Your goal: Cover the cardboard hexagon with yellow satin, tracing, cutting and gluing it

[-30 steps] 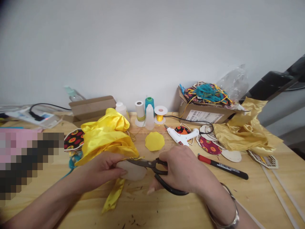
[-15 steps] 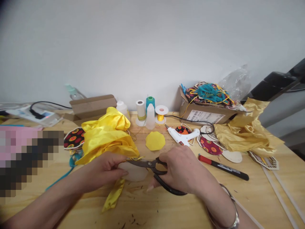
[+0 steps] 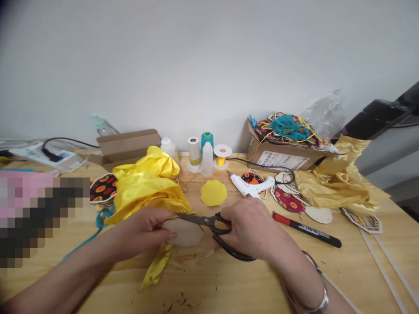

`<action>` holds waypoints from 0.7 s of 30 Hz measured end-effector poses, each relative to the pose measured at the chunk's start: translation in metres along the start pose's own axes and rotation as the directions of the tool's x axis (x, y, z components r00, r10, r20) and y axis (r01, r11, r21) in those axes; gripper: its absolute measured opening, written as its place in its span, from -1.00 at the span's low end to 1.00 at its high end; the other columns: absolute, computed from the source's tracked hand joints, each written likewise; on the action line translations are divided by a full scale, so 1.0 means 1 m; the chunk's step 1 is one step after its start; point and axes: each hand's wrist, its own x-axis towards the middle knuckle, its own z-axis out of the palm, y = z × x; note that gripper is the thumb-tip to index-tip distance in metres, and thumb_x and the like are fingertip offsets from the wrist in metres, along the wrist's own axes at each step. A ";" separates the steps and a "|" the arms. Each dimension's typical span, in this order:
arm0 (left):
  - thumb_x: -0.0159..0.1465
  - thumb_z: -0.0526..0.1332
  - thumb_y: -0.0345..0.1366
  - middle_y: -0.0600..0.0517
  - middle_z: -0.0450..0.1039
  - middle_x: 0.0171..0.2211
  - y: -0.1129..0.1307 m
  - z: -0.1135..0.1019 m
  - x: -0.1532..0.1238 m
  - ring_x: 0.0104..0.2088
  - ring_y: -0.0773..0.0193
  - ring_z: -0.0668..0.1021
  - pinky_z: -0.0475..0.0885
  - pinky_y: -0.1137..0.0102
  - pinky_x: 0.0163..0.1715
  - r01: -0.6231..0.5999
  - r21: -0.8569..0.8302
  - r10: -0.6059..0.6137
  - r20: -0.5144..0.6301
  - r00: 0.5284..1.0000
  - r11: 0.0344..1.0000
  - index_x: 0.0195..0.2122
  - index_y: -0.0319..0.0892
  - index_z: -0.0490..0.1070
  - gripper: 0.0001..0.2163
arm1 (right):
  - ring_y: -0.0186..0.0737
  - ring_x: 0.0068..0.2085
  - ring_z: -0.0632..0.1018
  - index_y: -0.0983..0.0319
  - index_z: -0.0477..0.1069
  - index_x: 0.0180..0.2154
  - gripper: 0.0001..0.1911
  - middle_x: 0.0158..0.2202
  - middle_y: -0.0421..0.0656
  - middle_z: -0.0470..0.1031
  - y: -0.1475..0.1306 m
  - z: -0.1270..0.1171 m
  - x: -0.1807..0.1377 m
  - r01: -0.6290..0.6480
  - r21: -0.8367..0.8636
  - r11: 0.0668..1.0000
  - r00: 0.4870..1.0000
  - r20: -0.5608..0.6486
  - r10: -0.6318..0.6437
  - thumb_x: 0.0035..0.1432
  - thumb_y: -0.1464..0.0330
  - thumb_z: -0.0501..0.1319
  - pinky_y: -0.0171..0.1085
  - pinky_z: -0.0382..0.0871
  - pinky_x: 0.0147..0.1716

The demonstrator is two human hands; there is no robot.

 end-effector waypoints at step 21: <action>0.13 0.18 -0.43 0.22 0.28 -0.55 0.006 0.008 -0.007 -0.56 0.36 0.37 0.14 0.50 -0.59 0.046 0.024 -0.044 -0.067 0.997 0.999 0.34 -0.09 0.02 -0.29 | -0.16 -0.26 0.51 0.22 0.24 -0.49 -0.57 -0.29 -0.13 0.51 -0.021 -0.005 0.024 -0.099 0.848 0.520 0.990 0.139 -0.037 -0.26 0.30 0.49 -0.24 0.38 -0.30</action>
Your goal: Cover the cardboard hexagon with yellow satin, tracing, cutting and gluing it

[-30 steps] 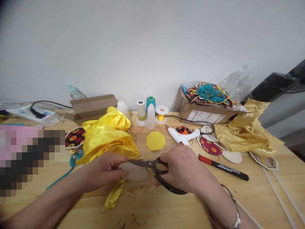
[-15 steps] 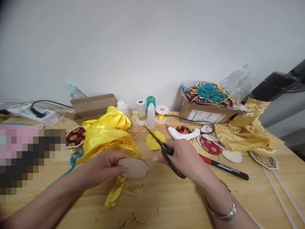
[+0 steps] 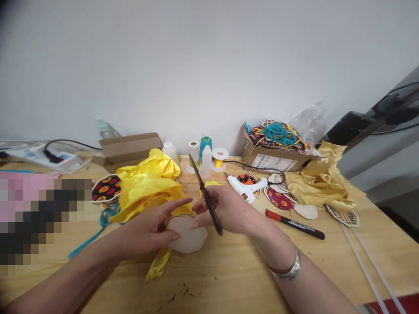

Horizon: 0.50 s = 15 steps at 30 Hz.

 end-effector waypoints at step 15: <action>0.13 0.25 -0.34 0.14 0.44 -0.51 -0.002 0.006 0.004 -0.52 0.30 0.46 0.24 0.48 -0.55 -0.031 -0.263 0.008 -0.088 0.996 0.964 0.34 -0.11 0.05 -0.27 | -0.43 -0.58 0.17 0.19 0.20 -0.51 -0.77 -0.61 -0.38 0.17 0.027 0.023 0.013 0.128 0.106 0.986 0.985 -0.129 -0.114 -0.14 0.45 0.28 -0.40 0.03 -0.63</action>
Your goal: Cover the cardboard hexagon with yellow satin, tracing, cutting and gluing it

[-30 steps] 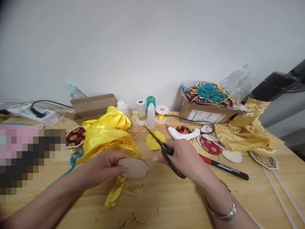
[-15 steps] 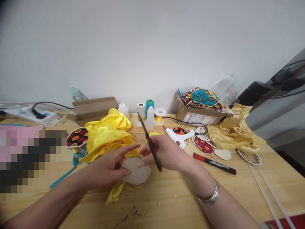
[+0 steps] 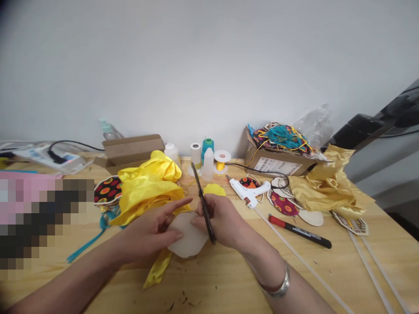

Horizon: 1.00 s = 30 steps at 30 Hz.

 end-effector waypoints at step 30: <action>0.05 0.43 -0.31 -0.04 0.61 -0.07 -0.009 0.024 0.009 -0.06 0.09 0.58 0.43 0.30 -0.03 -0.129 -0.633 0.029 -0.166 0.986 0.764 -0.01 -0.15 0.51 -0.56 | -0.38 -0.54 0.23 0.18 0.18 -0.57 -0.59 -0.58 -0.31 0.23 0.005 0.017 0.004 0.219 0.279 0.935 0.903 -0.420 -0.086 -0.20 0.25 0.43 -0.38 0.13 -0.58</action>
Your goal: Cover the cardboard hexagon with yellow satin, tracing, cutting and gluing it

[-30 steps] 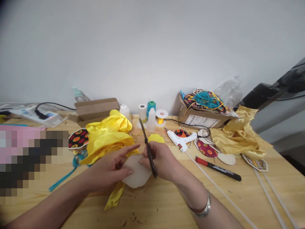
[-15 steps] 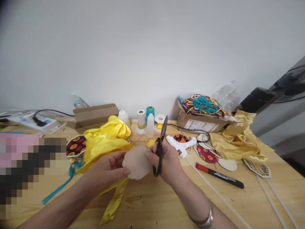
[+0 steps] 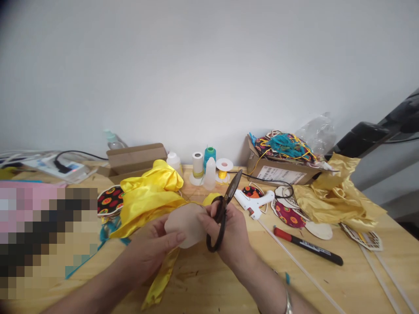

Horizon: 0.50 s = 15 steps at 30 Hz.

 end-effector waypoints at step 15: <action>0.12 0.37 -0.27 -0.08 0.64 -0.19 0.005 0.004 -0.001 -0.19 0.14 0.63 0.51 0.34 -0.18 -0.002 -0.046 -0.001 -0.074 0.997 0.999 -0.12 -0.19 0.58 -0.72 | -0.29 -0.42 0.43 0.19 0.24 -0.55 -0.60 -0.44 -0.20 0.47 0.005 0.000 -0.002 -0.016 0.001 1.000 0.999 -0.045 0.016 -0.21 0.25 0.47 -0.32 0.34 -0.44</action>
